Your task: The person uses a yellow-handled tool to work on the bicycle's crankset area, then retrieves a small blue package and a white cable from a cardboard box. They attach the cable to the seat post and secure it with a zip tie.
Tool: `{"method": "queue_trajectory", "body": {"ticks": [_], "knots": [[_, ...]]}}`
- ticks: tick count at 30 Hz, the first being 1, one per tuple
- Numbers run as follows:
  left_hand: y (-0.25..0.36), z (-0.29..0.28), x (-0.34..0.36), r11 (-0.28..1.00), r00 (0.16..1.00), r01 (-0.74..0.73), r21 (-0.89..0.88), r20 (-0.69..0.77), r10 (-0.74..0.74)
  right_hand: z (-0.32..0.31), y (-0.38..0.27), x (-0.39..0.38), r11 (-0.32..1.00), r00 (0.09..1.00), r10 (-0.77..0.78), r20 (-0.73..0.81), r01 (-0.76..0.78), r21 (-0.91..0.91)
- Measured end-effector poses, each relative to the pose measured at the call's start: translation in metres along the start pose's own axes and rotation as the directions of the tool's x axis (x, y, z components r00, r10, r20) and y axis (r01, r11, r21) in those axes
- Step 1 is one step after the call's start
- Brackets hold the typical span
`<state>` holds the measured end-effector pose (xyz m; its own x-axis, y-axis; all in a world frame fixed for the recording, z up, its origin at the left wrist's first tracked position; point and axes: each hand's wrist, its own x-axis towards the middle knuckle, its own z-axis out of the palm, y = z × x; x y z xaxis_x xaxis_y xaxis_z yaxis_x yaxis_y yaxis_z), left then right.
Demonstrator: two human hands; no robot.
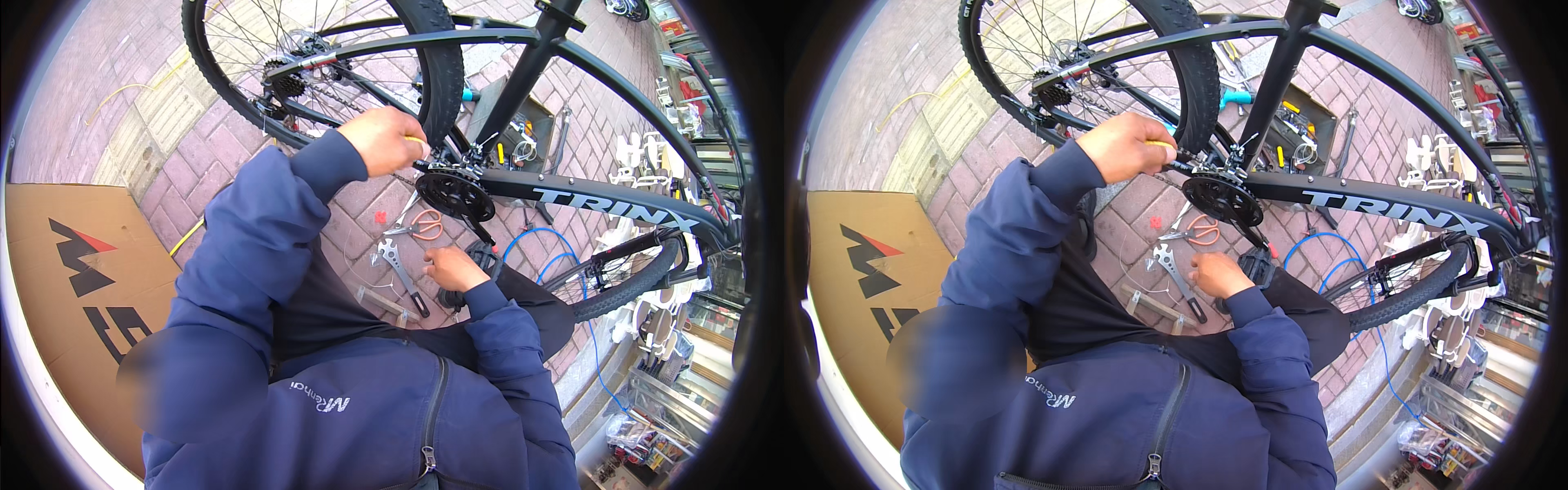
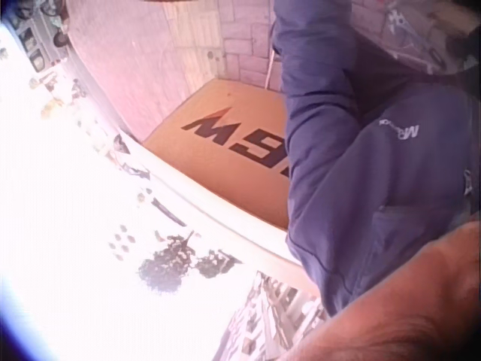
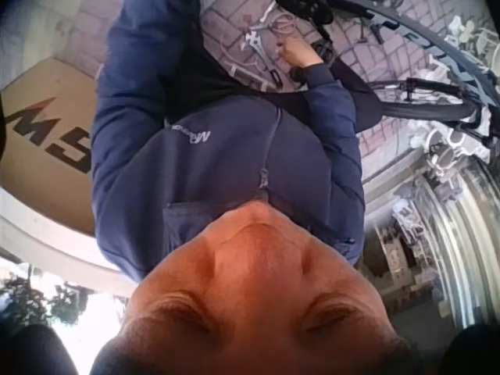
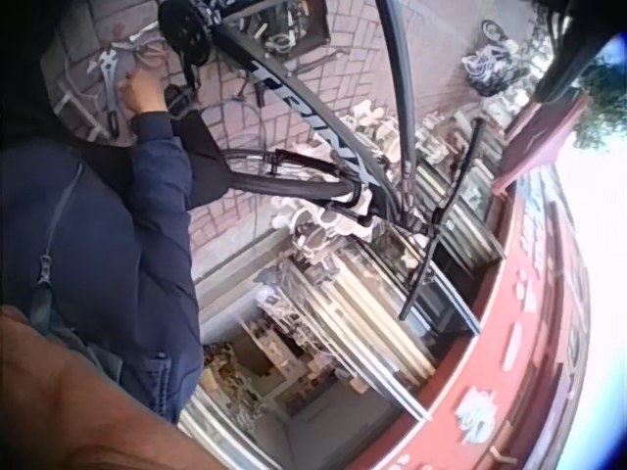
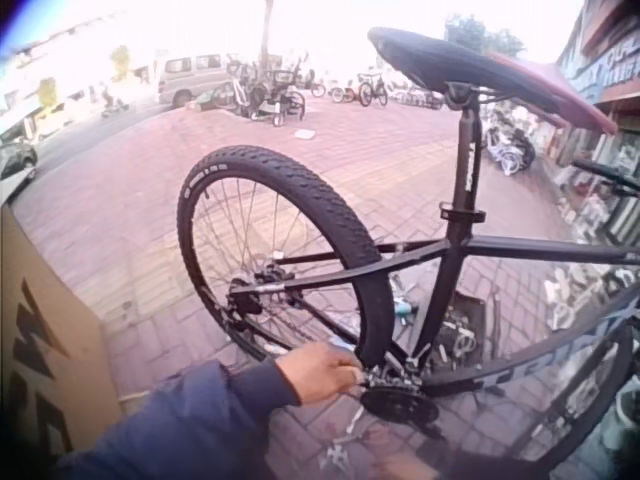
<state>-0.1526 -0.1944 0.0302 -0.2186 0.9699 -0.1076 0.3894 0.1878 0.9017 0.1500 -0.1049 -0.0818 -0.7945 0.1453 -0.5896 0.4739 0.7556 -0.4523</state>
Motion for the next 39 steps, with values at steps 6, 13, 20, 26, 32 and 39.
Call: {"method": "queue_trajectory", "body": {"ticks": [6,13,20,26,32,39], "knots": [[-0.022,0.056,0.004,0.860,0.938,-0.178,0.478,0.348,0.001,0.028,0.007,0.034,0.997,0.994,0.014,0.109,-0.022,0.079],[-0.023,0.085,-0.018,0.745,0.849,-0.090,0.661,0.442,-0.289,0.079,0.029,0.079,0.999,0.979,0.034,0.199,-0.041,0.031],[-0.020,0.087,-0.018,0.746,0.881,-0.059,0.663,0.386,-0.273,0.094,0.034,0.097,0.992,0.992,0.022,0.121,-0.037,0.122],[-0.025,0.101,-0.019,0.722,0.872,-0.081,0.688,0.400,-0.283,0.084,0.030,0.081,0.990,0.999,0.043,0.017,-0.045,0.136],[-0.070,0.158,-0.001,0.647,0.739,-0.072,0.759,0.476,-0.477,0.019,-0.010,0.024,0.998,0.992,-0.070,0.109,0.070,0.008],[-0.169,0.216,0.015,0.562,0.732,0.259,0.786,0.220,-0.644,-0.117,-0.022,-0.051,0.923,0.969,-0.224,-0.104,0.245,0.295]]}}
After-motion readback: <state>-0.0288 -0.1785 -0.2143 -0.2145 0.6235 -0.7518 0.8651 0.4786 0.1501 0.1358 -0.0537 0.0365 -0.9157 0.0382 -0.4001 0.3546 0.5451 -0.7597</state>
